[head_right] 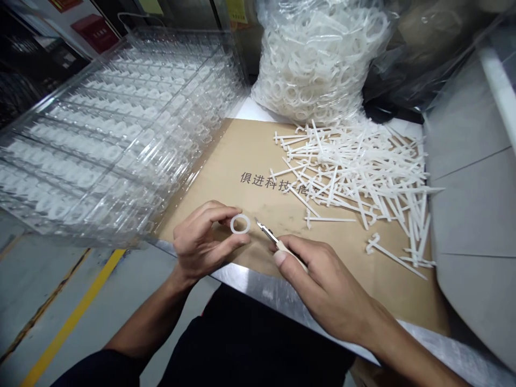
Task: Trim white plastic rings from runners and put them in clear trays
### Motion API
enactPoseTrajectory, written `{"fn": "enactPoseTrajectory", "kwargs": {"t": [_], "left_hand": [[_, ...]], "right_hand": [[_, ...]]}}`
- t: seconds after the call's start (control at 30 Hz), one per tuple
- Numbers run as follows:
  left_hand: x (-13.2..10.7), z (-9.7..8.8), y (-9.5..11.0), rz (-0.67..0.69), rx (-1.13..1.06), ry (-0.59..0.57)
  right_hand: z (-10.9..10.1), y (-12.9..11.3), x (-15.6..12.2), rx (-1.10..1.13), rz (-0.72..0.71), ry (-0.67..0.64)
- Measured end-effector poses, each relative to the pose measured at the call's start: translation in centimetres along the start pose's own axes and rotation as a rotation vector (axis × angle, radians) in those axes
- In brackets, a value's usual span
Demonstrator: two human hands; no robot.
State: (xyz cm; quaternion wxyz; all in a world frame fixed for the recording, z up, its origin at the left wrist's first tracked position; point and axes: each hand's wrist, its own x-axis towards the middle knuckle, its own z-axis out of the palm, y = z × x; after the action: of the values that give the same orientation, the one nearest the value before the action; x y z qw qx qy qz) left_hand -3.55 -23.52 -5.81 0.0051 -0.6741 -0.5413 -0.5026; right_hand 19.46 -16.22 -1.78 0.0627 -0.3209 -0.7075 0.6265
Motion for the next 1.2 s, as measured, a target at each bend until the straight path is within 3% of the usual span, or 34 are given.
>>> {"fn": "enactPoseTrajectory", "kwargs": {"t": [0.67, 1.2], "left_hand": [[-0.04, -0.03, -0.21, -0.011, -0.143, 0.039], [-0.13, -0.02, -0.14, -0.032, -0.164, 0.028]], "right_hand": [[-0.08, 0.61, 0.18, 0.187, 0.109, -0.002], [-0.1, 0.69, 0.13, 0.181, 0.07, 0.003]]}}
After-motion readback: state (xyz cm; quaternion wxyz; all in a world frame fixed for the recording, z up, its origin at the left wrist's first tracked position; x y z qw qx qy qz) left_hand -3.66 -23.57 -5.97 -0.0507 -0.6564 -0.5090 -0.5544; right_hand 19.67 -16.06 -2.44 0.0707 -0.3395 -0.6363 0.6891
